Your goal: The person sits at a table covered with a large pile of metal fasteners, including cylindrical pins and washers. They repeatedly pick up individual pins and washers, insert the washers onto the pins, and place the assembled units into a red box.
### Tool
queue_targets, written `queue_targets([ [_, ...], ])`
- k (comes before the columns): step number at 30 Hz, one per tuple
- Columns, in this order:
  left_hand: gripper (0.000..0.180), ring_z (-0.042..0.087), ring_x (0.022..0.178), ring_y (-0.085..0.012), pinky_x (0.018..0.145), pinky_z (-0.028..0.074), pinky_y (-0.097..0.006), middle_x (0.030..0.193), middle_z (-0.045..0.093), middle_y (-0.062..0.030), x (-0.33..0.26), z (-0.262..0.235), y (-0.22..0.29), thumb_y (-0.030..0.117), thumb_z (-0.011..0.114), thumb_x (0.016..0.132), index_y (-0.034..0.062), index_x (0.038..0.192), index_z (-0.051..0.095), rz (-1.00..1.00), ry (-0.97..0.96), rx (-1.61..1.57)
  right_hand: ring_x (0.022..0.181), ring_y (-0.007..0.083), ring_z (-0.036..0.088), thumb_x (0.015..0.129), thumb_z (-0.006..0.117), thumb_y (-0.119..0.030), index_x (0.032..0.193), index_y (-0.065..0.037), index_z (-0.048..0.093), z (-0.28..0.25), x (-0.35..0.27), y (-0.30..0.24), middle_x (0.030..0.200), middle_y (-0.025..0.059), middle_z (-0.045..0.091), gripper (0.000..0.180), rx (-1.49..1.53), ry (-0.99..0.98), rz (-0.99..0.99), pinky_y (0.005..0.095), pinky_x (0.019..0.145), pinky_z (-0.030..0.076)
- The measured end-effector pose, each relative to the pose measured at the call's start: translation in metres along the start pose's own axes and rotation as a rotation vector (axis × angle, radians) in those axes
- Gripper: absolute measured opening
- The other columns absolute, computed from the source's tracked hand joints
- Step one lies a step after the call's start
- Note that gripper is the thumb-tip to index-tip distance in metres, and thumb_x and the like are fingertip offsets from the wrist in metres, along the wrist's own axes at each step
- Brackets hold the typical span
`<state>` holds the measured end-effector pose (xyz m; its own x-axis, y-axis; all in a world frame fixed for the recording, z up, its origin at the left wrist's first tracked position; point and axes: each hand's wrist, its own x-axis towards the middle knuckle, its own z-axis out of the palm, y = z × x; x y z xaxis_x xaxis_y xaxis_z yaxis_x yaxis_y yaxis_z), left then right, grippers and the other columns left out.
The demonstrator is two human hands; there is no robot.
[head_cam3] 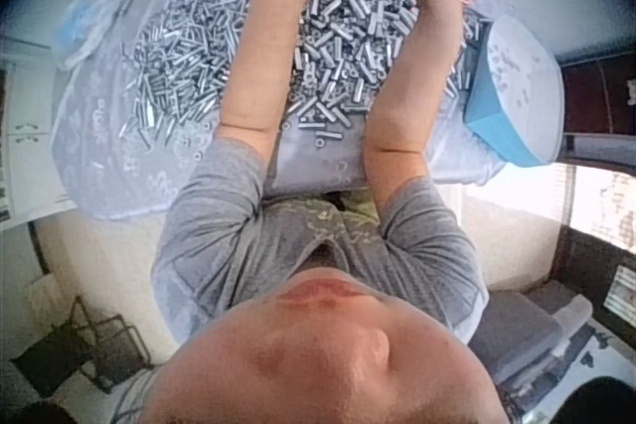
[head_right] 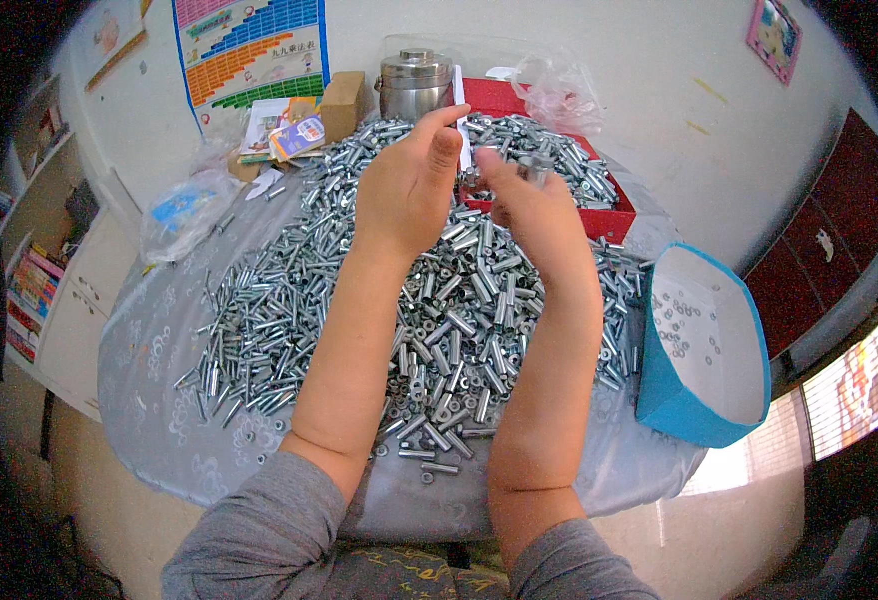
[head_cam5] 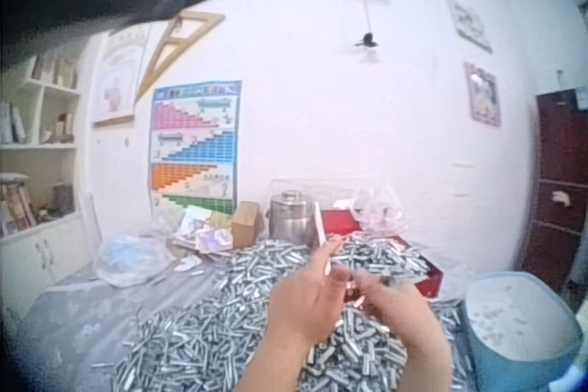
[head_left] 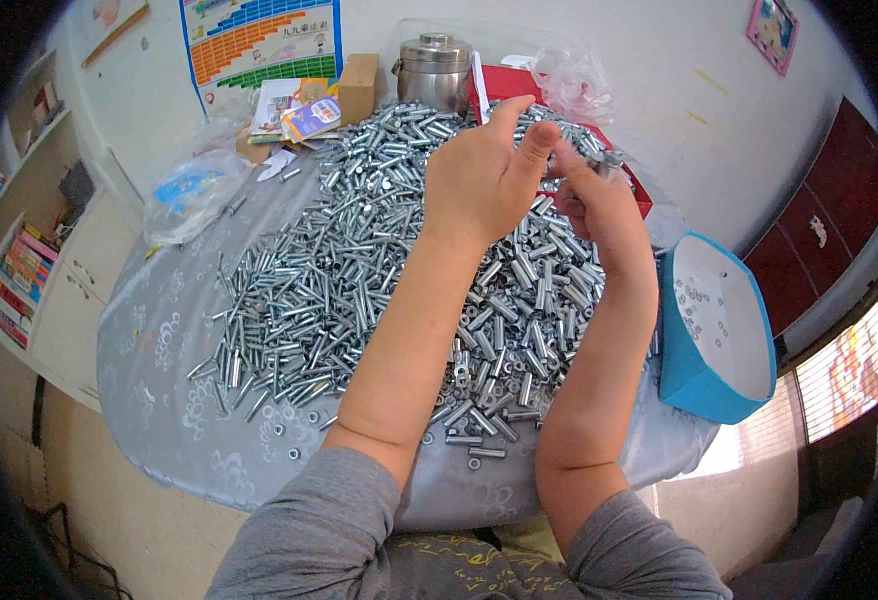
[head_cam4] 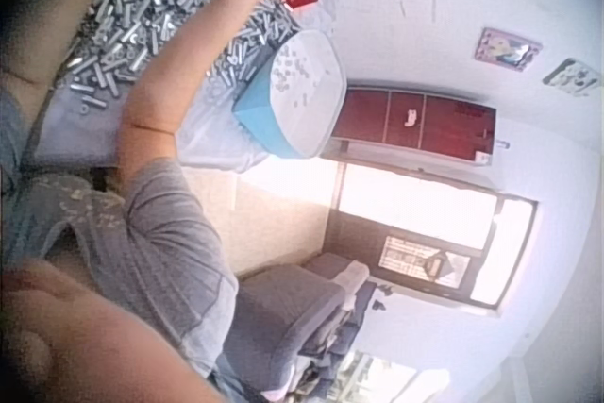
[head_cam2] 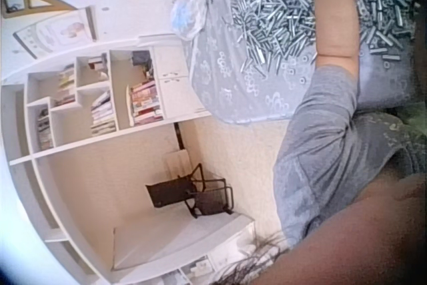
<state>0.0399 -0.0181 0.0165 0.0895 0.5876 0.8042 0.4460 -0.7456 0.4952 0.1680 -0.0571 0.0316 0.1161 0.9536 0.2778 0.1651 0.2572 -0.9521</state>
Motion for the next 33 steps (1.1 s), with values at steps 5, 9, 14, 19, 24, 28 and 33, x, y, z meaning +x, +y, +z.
queue_targets([
  [5, 0.072, 0.061, 0.063, -0.0293, 0.054, 0.045, -0.037, 0.059, 0.059, -0.0118, 0.001, 0.003, 0.000, 0.064, 0.024, 0.084, 0.0034, 0.109, 0.054, -0.017, -0.015, -0.010, 0.052, 0.0063, 0.039, 0.079, 0.059, -0.037, 0.073, -0.004, 0.061, -0.003, -0.001, 0.004, 0.056, -0.0015, 0.048, 0.034, 0.026, -0.057, -0.085, 0.0213, 0.050, 0.031],
  [9, 0.071, 0.061, 0.064, -0.0295, 0.055, 0.045, -0.037, 0.061, 0.060, -0.0126, 0.001, -0.001, 0.003, 0.063, 0.024, 0.084, 0.0037, 0.109, 0.054, -0.025, -0.032, 0.025, 0.052, 0.0064, 0.039, 0.077, 0.056, -0.023, 0.075, -0.003, 0.061, -0.004, 0.002, 0.000, 0.058, -0.0030, 0.049, 0.020, -0.092, 0.009, 0.027, 0.0216, 0.050, 0.031],
  [14, 0.071, 0.061, 0.067, -0.0306, 0.057, 0.047, -0.038, 0.063, 0.061, -0.0137, 0.000, 0.004, 0.001, 0.063, 0.025, 0.084, 0.0031, 0.108, 0.054, -0.037, -0.051, 0.005, 0.053, 0.0054, 0.041, 0.078, 0.059, -0.027, 0.075, -0.003, 0.062, -0.001, 0.001, 0.002, 0.058, -0.0035, 0.049, 0.025, -0.019, 0.070, -0.033, 0.0209, 0.048, 0.031],
  [19, 0.073, 0.061, 0.070, -0.0293, 0.060, 0.044, -0.037, 0.069, 0.061, -0.0115, -0.001, 0.007, 0.000, 0.063, 0.014, 0.085, 0.0079, 0.113, 0.053, -0.059, -0.051, 0.033, 0.054, 0.0060, 0.042, 0.077, 0.059, -0.028, 0.074, -0.002, 0.060, 0.001, 0.000, 0.004, 0.058, -0.0028, 0.050, 0.026, -0.116, 0.007, -0.040, 0.0221, 0.048, 0.032],
  [24, 0.071, 0.060, 0.071, -0.0298, 0.061, 0.045, -0.038, 0.071, 0.062, -0.0114, -0.002, 0.011, 0.003, 0.062, 0.015, 0.085, 0.0091, 0.114, 0.053, -0.036, -0.089, 0.038, 0.053, 0.0073, 0.042, 0.078, 0.060, -0.033, 0.068, -0.004, 0.056, -0.001, 0.005, 0.009, 0.058, -0.0019, 0.049, 0.031, -0.030, 0.049, -0.009, 0.0229, 0.049, 0.033],
  [28, 0.068, 0.060, 0.071, -0.0296, 0.060, 0.045, -0.037, 0.072, 0.062, -0.0108, 0.000, 0.007, 0.004, 0.061, 0.017, 0.086, 0.0097, 0.113, 0.053, -0.081, -0.105, 0.053, 0.053, 0.0079, 0.042, 0.078, 0.058, -0.033, 0.066, -0.005, 0.055, 0.000, 0.005, 0.010, 0.057, -0.0007, 0.050, 0.030, -0.054, 0.079, 0.033, 0.0231, 0.049, 0.033],
  [33, 0.074, 0.061, 0.067, -0.0318, 0.058, 0.046, -0.037, 0.061, 0.060, -0.0125, -0.002, 0.007, 0.000, 0.063, 0.024, 0.084, 0.0010, 0.111, 0.052, -0.034, -0.061, -0.018, 0.053, 0.0078, 0.043, 0.078, 0.059, -0.031, 0.068, -0.004, 0.056, 0.000, 0.007, 0.011, 0.058, -0.0006, 0.051, 0.029, -0.048, 0.095, 0.073, 0.0228, 0.049, 0.033],
])
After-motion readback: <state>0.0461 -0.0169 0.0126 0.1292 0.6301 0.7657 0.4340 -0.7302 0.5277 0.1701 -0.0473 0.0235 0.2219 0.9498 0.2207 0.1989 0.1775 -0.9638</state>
